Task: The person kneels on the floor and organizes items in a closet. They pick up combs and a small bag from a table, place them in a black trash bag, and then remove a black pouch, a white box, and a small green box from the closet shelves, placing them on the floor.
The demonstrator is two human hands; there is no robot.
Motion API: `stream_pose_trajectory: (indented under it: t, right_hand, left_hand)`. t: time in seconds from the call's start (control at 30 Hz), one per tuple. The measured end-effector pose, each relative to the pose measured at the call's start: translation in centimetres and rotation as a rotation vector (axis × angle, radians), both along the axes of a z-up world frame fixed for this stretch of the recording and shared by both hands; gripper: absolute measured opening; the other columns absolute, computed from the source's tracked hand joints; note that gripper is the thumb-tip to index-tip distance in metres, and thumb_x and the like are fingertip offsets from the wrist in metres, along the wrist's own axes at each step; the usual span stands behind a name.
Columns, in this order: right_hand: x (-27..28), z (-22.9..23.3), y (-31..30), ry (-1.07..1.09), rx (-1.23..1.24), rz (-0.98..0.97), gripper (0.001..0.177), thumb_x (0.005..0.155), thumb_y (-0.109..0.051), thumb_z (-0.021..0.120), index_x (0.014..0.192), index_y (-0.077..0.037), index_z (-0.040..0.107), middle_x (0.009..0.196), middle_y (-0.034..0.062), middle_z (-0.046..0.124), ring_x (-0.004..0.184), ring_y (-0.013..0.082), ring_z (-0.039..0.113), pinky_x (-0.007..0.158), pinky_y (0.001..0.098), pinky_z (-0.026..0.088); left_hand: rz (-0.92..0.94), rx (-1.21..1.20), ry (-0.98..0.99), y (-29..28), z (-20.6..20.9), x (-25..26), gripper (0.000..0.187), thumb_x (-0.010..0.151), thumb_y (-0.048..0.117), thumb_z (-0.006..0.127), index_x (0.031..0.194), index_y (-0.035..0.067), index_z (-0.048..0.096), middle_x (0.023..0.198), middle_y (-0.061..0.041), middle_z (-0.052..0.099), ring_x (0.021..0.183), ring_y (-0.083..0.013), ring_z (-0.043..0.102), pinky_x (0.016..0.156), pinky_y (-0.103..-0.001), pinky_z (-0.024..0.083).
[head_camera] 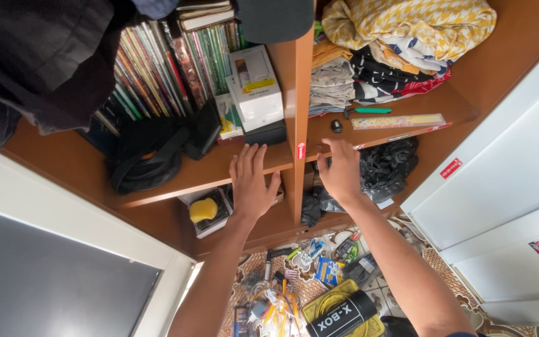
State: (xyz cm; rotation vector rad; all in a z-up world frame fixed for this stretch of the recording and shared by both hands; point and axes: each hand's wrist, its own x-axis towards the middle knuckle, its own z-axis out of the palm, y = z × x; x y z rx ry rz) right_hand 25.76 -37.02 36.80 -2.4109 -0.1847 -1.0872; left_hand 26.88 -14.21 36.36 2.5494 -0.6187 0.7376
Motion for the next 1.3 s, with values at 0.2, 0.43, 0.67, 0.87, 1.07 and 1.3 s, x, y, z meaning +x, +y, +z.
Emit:
stream_pose_trajectory:
  t: [0.2,0.43,0.67,0.87,1.07,1.3]
  right_hand:
    - [-3.5,2.3,4.3,-0.267,-0.048,0.246,0.030,0.090,0.001,0.068,0.118,-0.005,0.058,0.112,0.0132,0.060,0.103,0.0326,0.059,0.088,0.0450,0.046]
    - [-1.8,4.2,12.5,0.013,-0.037,0.406,0.026,0.089,-0.006,0.070,0.114,-0.003,0.063,0.104,0.0175,0.062,0.097,0.0368,0.064,0.081,0.0456,0.053]
    - [4.9,3.3,18.0,0.305,0.385,0.461,0.033,0.094,-0.015,0.065,0.119,0.006,0.059,0.095,0.0203,0.073,0.087,0.0326,0.075,0.078,0.0379,0.059]
    - [7.5,4.6,22.0,0.388,0.434,0.196,0.036,0.096,-0.033,0.068,0.100,0.002,0.063,0.075,0.0194,0.074,0.077,0.0357,0.076,0.072,0.0418,0.060]
    - [8.4,5.6,23.2,0.485,0.425,0.047,0.048,0.093,-0.046,0.071,0.086,0.000,0.063,0.073,0.0211,0.072,0.075,0.0401,0.073,0.071,0.0473,0.058]
    - [8.9,4.2,22.7,0.494,0.595,0.161,0.048,0.097,-0.036,0.073,0.079,0.007,0.060,0.069,0.0215,0.069,0.066,0.0337,0.074,0.065,0.0414,0.058]
  left_hand:
    - [0.082,-0.071,-0.045,2.6,0.5,1.4,0.068,0.096,0.031,0.066,0.152,0.005,0.035,0.153,-0.019,0.039,0.148,-0.0345,0.030,0.122,-0.056,0.019]
    - [0.213,-0.236,-0.008,7.9,1.2,4.5,0.076,0.092,0.021,0.068,0.155,0.002,0.031,0.154,-0.023,0.038,0.147,-0.0408,0.035,0.121,-0.049,0.028]
    - [0.288,-0.122,0.116,8.6,0.5,5.1,0.087,0.091,0.034,0.066,0.155,-0.006,0.024,0.154,-0.026,0.036,0.143,-0.0413,0.036,0.123,-0.047,0.024]
    - [0.328,-0.073,0.074,8.1,0.5,4.7,0.086,0.088,0.043,0.066,0.152,-0.002,0.031,0.154,-0.020,0.041,0.144,-0.0322,0.039,0.119,-0.049,0.025]
    - [0.277,-0.160,0.046,8.9,-0.7,5.0,0.067,0.090,0.036,0.062,0.148,0.005,0.048,0.149,-0.012,0.054,0.137,-0.0267,0.049,0.119,-0.048,0.032]
    - [0.179,-0.192,0.058,10.7,-1.9,5.2,0.055,0.091,0.016,0.055,0.146,0.011,0.055,0.150,-0.005,0.055,0.144,-0.0257,0.047,0.122,-0.047,0.031]
